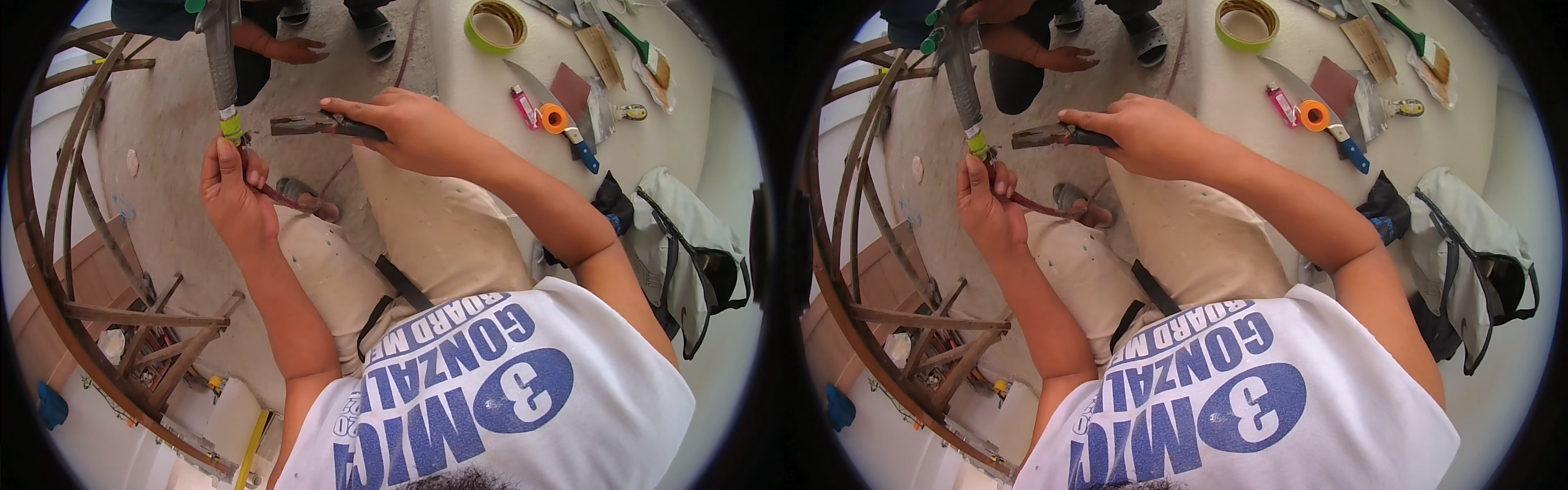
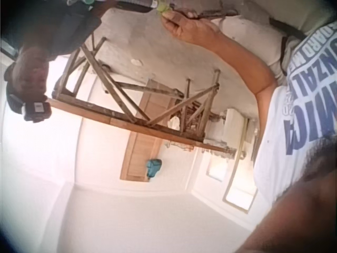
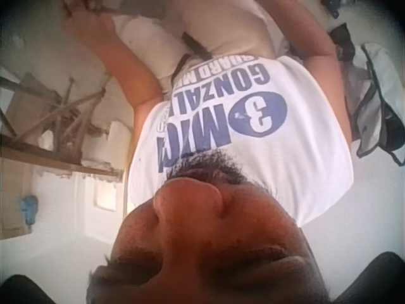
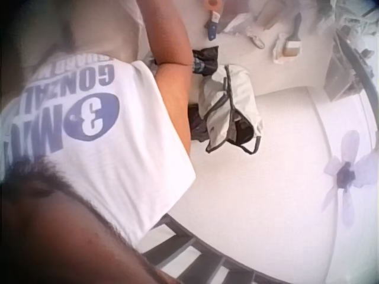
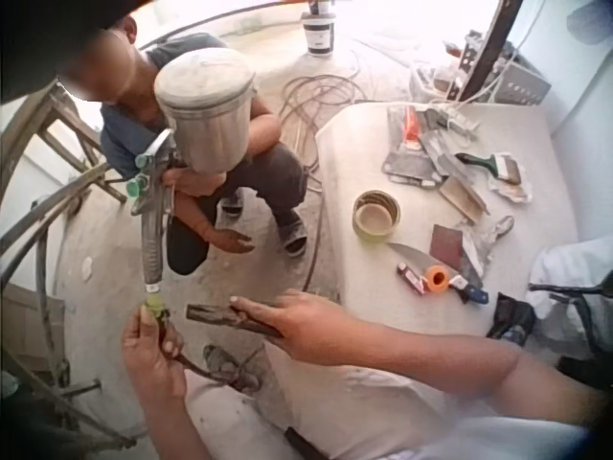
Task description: The person secures a green connector onto a red hose using pliers. They repeatedly tighten the connector and adjust the hose while another person holds a spray gun nearby.
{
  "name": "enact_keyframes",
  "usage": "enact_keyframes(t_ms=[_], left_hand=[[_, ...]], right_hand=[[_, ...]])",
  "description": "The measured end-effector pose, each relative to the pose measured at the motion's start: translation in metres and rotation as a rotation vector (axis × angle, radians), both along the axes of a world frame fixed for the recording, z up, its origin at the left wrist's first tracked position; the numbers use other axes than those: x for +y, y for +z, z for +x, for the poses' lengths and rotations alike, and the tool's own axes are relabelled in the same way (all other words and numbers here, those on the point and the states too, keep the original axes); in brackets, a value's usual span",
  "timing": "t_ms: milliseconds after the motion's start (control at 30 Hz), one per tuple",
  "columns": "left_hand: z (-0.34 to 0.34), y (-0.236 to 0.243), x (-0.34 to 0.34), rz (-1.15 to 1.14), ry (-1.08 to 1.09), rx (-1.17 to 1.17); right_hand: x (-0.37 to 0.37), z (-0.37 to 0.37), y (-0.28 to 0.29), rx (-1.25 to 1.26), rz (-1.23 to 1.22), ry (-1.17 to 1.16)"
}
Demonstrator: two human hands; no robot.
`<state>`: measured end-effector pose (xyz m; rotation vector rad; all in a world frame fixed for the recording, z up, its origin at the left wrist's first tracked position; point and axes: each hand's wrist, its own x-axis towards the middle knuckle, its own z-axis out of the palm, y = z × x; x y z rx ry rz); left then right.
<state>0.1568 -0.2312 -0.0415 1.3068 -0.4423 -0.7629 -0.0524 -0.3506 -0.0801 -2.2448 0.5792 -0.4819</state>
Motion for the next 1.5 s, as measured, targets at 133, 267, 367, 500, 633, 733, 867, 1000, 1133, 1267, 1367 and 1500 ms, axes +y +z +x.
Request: enact_keyframes(t_ms=[133,267,367,500,633,733,867,1000,1133,1267,1367,1500], left_hand=[[-0.005,0.006,0.001,0.013,-0.005,0.027],[-0.007,0.005,0.001,0.001,-0.021,0.050],[-0.008,0.005,0.003,0.016,-0.006,0.039],[-0.005,0.000,0.003,0.002,0.012,0.018],[-0.004,0.000,0.002,-0.011,-0.008,0.019],[-0.010,0.007,-0.004,-0.009,-0.014,0.024],[-0.009,0.002,-0.003,-0.007,0.002,0.042],[-0.013,0.005,-0.006,0.024,-0.018,-0.041],[-0.013,0.001,-0.008,-0.002,-0.016,-0.069],[-0.005,-0.004,-0.009,-0.044,-0.035,-0.035],[0.004,-0.007,-0.009,-0.100,-0.056,0.031],[0.004,-0.004,-0.010,-0.116,-0.058,0.090]], right_hand=[[0.007,0.012,-0.003,-0.067,-0.025,-0.043],[0.011,0.018,-0.009,-0.154,-0.061,-0.054],[0.012,0.020,-0.012,-0.128,-0.127,-0.063],[0.008,0.021,-0.015,-0.115,-0.210,-0.067],[0.006,0.020,-0.010,-0.001,-0.160,-0.027],[0.000,0.019,-0.007,0.023,0.032,-0.019],[-0.006,0.017,0.001,0.136,0.132,-0.028],[-0.008,0.013,0.001,0.151,0.181,0.003],[-0.010,0.013,0.019,0.258,0.585,0.146],[-0.028,0.015,0.031,0.406,1.070,0.333],[-0.030,0.011,0.020,0.373,2.015,0.628],[-0.006,0.015,0.020,0.139,2.391,0.702]])
